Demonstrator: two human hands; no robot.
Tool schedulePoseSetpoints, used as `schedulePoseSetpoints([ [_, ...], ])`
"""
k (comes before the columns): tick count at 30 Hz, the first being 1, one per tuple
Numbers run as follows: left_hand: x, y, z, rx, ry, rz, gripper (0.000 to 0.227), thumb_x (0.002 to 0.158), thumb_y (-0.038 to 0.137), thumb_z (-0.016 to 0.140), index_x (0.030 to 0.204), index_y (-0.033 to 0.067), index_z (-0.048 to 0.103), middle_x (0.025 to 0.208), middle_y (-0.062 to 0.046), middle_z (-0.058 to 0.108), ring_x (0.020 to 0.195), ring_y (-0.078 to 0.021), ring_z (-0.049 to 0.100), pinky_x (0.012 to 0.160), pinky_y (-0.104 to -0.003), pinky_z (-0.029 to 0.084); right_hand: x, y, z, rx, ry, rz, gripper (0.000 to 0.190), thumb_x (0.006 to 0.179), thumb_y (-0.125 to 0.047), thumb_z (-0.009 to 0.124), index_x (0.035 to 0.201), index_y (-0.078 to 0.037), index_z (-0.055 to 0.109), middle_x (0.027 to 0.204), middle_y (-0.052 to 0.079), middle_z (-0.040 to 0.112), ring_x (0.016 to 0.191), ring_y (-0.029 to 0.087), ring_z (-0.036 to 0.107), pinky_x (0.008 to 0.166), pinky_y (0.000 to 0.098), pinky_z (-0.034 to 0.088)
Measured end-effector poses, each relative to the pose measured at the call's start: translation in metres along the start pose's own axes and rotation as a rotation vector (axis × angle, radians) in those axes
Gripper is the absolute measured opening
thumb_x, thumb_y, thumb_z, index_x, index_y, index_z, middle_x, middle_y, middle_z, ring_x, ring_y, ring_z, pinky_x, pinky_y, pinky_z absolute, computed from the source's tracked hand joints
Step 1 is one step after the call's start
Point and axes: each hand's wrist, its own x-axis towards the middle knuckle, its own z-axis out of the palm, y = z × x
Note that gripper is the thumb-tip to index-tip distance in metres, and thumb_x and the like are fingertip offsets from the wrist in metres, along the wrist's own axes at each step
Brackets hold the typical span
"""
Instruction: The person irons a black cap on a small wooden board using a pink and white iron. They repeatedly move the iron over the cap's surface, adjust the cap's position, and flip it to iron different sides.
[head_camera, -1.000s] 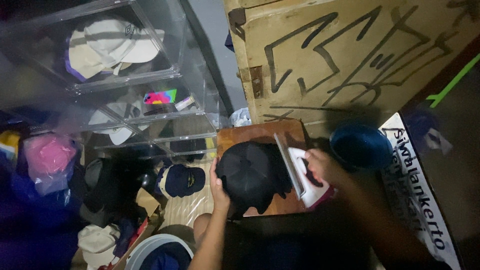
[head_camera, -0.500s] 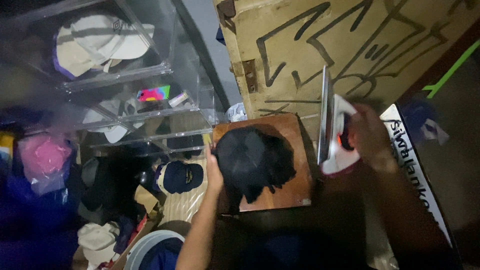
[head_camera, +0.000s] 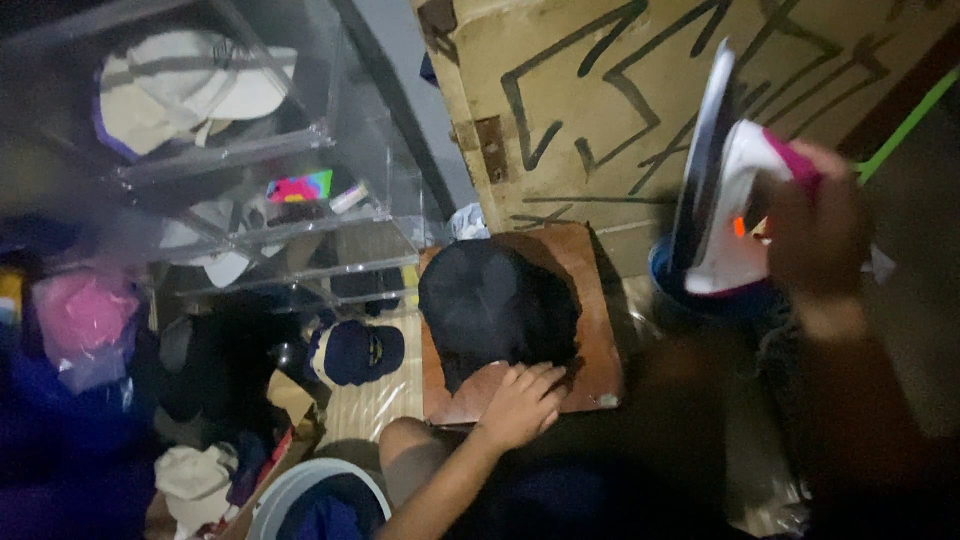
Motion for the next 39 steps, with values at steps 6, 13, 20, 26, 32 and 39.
schedulePoseSetpoints([
  [6, -0.002, -0.027, 0.038, 0.366, -0.183, -0.087, 0.037, 0.092, 0.018, 0.041, 0.126, 0.0107, 0.052, 0.119, -0.01, 0.055, 0.11, -0.0286, 0.049, 0.086, -0.041, 0.038, -0.041, -0.015, 0.036, 0.058, -0.331, 0.273, 0.048, 0.086, -0.035, 0.038, 0.123, -0.012, 0.058, 0.076, 0.014, 0.061, 0.068, 0.032, 0.057, 0.064, 0.0448, 0.041],
  [13, 0.007, -0.001, 0.018, 0.295, -0.481, -0.032, 0.011, 0.086, 0.016, 0.057, 0.089, 0.0129, 0.067, 0.101, -0.005, 0.06, 0.102, -0.0248, 0.05, 0.089, -0.045, 0.034, -0.057, -0.01, 0.047, 0.18, -0.395, 0.226, 0.025, 0.094, -0.01, 0.05, 0.116, 0.0, 0.058, 0.069, 0.019, 0.06, 0.062, 0.04, 0.059, 0.06, 0.0405, 0.051],
  [20, -0.016, 0.017, -0.011, -0.001, 0.033, 0.094, 0.009, 0.087, 0.01, 0.055, 0.08, 0.0109, 0.062, 0.087, -0.006, 0.057, 0.096, -0.0262, 0.051, 0.086, -0.042, 0.038, -0.061, -0.024, 0.05, 0.213, -0.395, 0.52, 0.034, 0.087, -0.019, 0.047, 0.119, -0.013, 0.058, 0.09, 0.01, 0.058, 0.079, 0.024, 0.052, 0.072, 0.0359, 0.038],
  [26, -0.045, 0.012, -0.01, -0.037, 0.018, 0.091, 0.01, 0.088, 0.01, 0.058, 0.081, 0.0122, 0.064, 0.097, -0.006, 0.064, 0.11, -0.0285, 0.053, 0.093, -0.046, 0.036, -0.062, -0.054, 0.059, 0.118, -0.512, 0.739, 0.042, 0.081, -0.024, 0.054, 0.121, -0.016, 0.054, 0.111, 0.011, 0.059, 0.1, 0.028, 0.056, 0.087, 0.0394, 0.04],
  [32, -0.05, 0.015, -0.005, -0.05, 0.012, 0.119, 0.011, 0.091, 0.017, 0.059, 0.081, 0.0152, 0.063, 0.107, -0.004, 0.065, 0.116, -0.0273, 0.051, 0.093, -0.044, 0.035, -0.115, 0.02, 0.139, 0.664, -0.448, 0.791, 0.032, 0.086, -0.027, 0.052, 0.112, -0.009, 0.051, 0.06, 0.004, 0.045, 0.039, 0.013, 0.039, 0.031, 0.0269, 0.03],
  [39, -0.058, -0.041, -0.013, 0.068, 0.468, -0.415, 0.055, 0.08, 0.059, 0.049, 0.105, 0.0125, 0.063, 0.13, -0.019, 0.045, 0.122, -0.0417, 0.043, 0.101, -0.055, 0.032, -0.129, 0.007, 0.169, 0.748, -0.472, 0.917, 0.019, 0.091, -0.026, 0.049, 0.102, -0.012, 0.054, 0.059, 0.002, 0.041, 0.042, 0.01, 0.035, 0.031, 0.0227, 0.026],
])
